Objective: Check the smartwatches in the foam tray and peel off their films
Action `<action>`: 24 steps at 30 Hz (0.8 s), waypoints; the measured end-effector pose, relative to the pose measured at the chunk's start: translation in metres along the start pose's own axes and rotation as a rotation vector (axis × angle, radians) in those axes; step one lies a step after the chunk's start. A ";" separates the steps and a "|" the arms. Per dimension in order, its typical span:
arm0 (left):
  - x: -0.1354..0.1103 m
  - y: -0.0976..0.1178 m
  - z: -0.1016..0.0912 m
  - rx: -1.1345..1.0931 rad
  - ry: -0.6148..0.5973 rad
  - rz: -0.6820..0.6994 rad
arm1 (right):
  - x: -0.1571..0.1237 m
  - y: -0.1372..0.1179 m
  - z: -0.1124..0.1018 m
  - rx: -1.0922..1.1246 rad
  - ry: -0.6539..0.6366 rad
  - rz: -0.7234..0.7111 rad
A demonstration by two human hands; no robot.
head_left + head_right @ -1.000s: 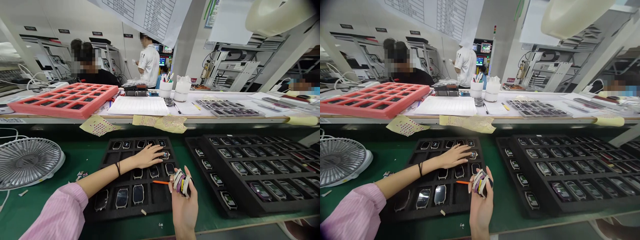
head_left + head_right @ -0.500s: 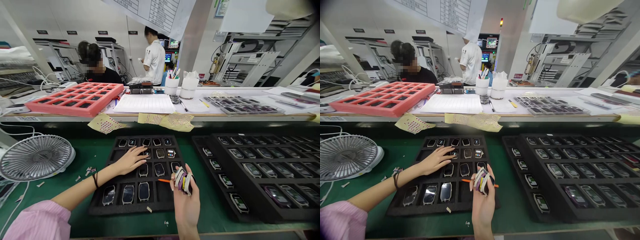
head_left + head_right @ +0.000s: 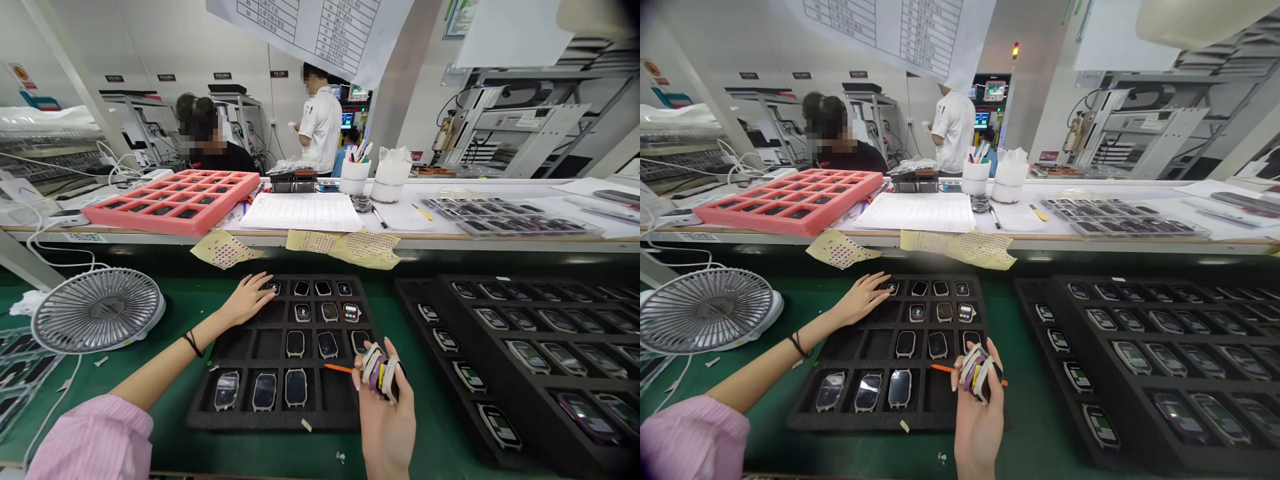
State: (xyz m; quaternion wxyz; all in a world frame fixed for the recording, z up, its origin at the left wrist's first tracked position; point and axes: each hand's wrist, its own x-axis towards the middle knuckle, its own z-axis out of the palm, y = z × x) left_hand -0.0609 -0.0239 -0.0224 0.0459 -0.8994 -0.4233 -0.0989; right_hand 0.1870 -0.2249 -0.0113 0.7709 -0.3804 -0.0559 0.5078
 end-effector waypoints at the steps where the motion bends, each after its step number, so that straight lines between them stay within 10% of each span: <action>1: -0.003 0.002 -0.005 -0.014 0.012 0.013 | 0.000 0.000 0.000 0.003 0.003 0.007; 14: 0.008 0.069 -0.007 -0.064 -0.068 0.165 | -0.004 -0.001 -0.001 -0.016 0.004 0.008; 24: 0.004 0.065 -0.020 -0.141 -0.067 0.214 | -0.003 -0.004 -0.005 0.019 0.014 0.005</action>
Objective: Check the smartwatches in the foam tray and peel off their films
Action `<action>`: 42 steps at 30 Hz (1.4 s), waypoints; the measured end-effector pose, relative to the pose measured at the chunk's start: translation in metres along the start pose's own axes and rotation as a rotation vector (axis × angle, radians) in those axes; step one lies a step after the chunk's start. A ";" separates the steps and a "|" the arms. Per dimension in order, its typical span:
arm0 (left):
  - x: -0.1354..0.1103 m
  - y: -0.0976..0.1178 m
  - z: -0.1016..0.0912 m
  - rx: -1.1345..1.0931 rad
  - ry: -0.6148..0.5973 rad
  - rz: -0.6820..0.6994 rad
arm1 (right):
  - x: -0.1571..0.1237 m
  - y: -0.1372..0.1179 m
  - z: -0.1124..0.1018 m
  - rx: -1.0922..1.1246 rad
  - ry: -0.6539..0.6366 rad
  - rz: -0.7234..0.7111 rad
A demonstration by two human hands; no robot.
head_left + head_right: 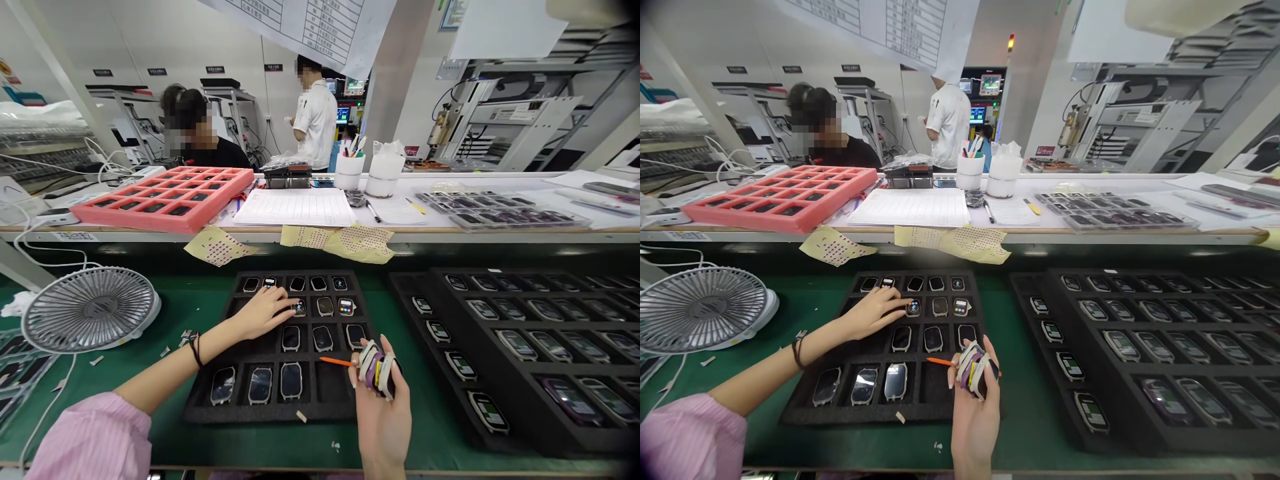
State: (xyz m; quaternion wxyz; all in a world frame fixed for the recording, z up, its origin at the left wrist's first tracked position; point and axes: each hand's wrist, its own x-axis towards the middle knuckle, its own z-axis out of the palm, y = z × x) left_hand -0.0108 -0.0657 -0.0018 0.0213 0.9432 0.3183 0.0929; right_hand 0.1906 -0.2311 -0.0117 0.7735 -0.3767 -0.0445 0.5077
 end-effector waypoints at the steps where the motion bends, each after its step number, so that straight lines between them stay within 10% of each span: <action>1: 0.002 -0.002 -0.003 0.008 0.011 -0.029 | 0.000 0.000 0.000 0.014 0.004 0.005; 19: 0.135 0.016 0.051 0.140 0.018 0.019 | -0.009 -0.012 -0.010 -0.024 0.074 -0.081; 34: 0.101 0.007 0.012 0.122 0.014 0.005 | -0.010 -0.005 -0.002 0.102 0.048 0.005; 42: -0.028 -0.034 -0.046 0.052 0.034 -0.509 | -0.016 0.005 0.011 0.049 0.019 0.059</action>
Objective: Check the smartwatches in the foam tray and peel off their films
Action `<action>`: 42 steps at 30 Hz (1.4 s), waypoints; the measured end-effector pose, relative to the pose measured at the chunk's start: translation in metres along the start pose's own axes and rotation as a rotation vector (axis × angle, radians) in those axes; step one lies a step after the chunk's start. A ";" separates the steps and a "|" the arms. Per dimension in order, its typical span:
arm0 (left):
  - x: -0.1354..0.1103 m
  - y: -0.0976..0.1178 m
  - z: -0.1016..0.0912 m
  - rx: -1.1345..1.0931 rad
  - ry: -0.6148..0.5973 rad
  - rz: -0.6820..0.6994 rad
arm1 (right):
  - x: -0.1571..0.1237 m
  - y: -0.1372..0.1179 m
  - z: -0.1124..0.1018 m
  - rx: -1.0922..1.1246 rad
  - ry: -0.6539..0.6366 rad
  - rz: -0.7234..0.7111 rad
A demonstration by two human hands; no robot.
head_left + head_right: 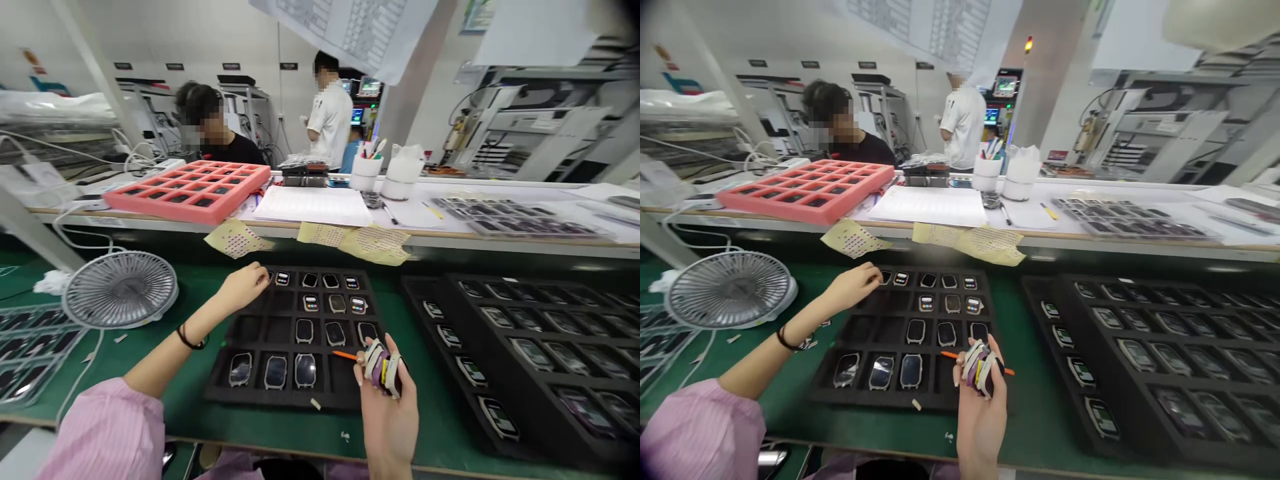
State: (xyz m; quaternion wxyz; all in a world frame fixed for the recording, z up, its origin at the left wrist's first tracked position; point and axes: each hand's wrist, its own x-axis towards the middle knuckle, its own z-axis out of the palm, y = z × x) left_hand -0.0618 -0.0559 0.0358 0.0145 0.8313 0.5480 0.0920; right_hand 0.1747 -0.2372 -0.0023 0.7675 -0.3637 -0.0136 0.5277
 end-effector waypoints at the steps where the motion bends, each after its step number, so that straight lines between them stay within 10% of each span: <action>1: -0.015 -0.020 -0.003 0.000 -0.019 -0.098 | 0.000 0.004 0.002 -0.011 -0.006 0.018; 8: -0.098 -0.107 0.024 -0.014 -0.194 -0.326 | -0.009 0.038 0.023 -0.047 -0.093 0.252; 33: -0.120 -0.137 0.073 0.140 -0.129 0.148 | -0.019 0.080 0.060 0.028 -0.265 0.552; 42: -0.124 -0.122 0.061 0.019 0.016 -0.040 | -0.023 0.087 0.062 -0.028 -0.264 0.557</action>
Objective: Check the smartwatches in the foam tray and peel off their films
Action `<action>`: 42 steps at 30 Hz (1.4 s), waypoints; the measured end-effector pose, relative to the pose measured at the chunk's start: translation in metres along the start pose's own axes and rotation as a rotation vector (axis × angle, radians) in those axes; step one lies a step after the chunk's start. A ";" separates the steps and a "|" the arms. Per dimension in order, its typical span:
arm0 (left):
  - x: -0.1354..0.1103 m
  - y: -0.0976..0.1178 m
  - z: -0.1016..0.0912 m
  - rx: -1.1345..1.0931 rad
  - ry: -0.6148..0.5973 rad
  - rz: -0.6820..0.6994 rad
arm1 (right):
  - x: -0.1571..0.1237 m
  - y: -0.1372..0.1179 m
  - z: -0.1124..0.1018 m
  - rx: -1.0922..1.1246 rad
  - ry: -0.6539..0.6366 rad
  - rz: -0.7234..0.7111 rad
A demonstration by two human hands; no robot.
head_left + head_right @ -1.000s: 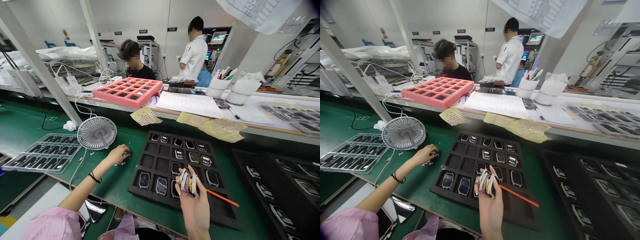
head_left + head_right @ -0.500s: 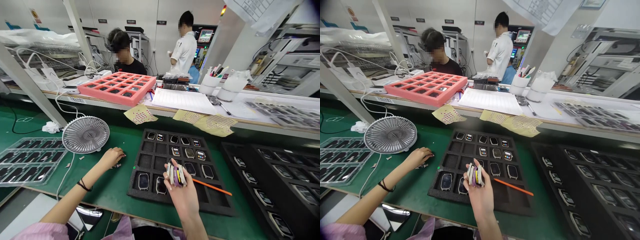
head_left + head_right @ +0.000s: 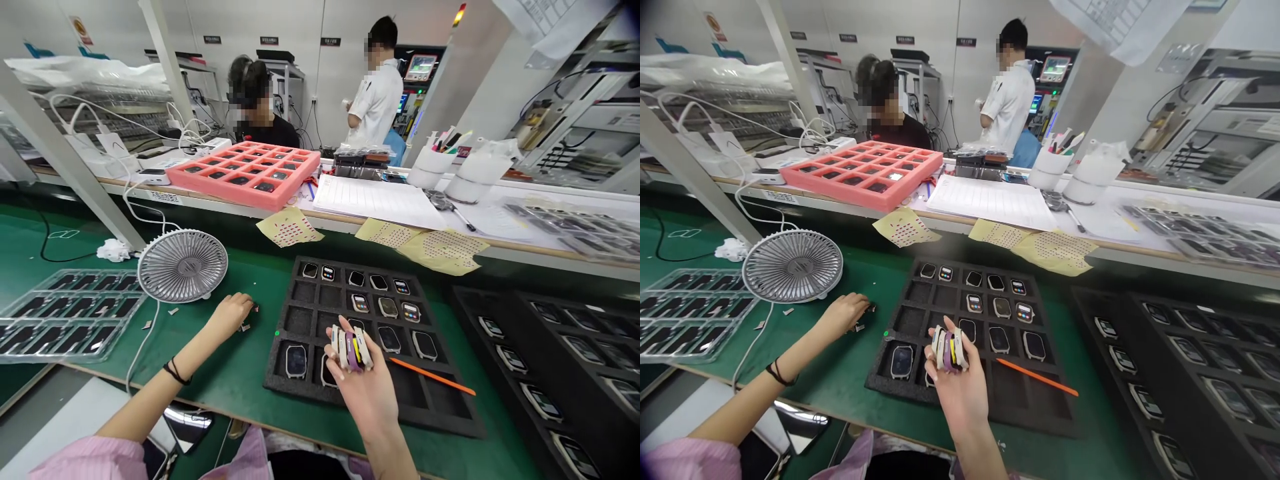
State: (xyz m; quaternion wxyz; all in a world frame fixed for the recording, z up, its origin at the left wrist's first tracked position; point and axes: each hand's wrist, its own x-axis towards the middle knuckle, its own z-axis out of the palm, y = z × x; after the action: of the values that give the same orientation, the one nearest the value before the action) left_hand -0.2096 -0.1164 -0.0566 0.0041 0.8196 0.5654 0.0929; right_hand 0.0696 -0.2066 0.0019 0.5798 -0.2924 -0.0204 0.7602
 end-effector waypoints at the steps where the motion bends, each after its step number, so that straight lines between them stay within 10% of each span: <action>1: -0.001 0.007 -0.008 -0.110 0.055 -0.061 | 0.000 0.002 0.001 -0.022 0.005 -0.019; 4: -0.005 0.044 -0.039 -0.650 0.132 -0.231 | 0.000 0.009 0.006 -0.111 -0.006 -0.136; 7: -0.008 0.094 -0.064 -1.092 -0.088 -0.215 | 0.001 0.018 0.009 -0.212 -0.060 -0.278; 12: -0.002 0.140 -0.073 -1.400 -0.187 -0.137 | -0.002 0.026 0.006 -0.297 -0.107 -0.392; 31: 0.005 0.146 -0.073 -1.447 -0.303 -0.132 | 0.000 0.027 -0.002 -0.389 -0.048 -0.474; 42: 0.008 0.143 -0.068 -1.380 -0.172 -0.209 | 0.001 0.024 0.003 -0.351 -0.079 -0.464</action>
State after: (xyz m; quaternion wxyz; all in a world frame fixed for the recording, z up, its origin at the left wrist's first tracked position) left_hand -0.0855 -0.1667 0.0275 0.5769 0.5753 0.4508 0.3647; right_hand 0.0479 -0.2130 -0.0049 0.6776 -0.3459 -0.2404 0.6028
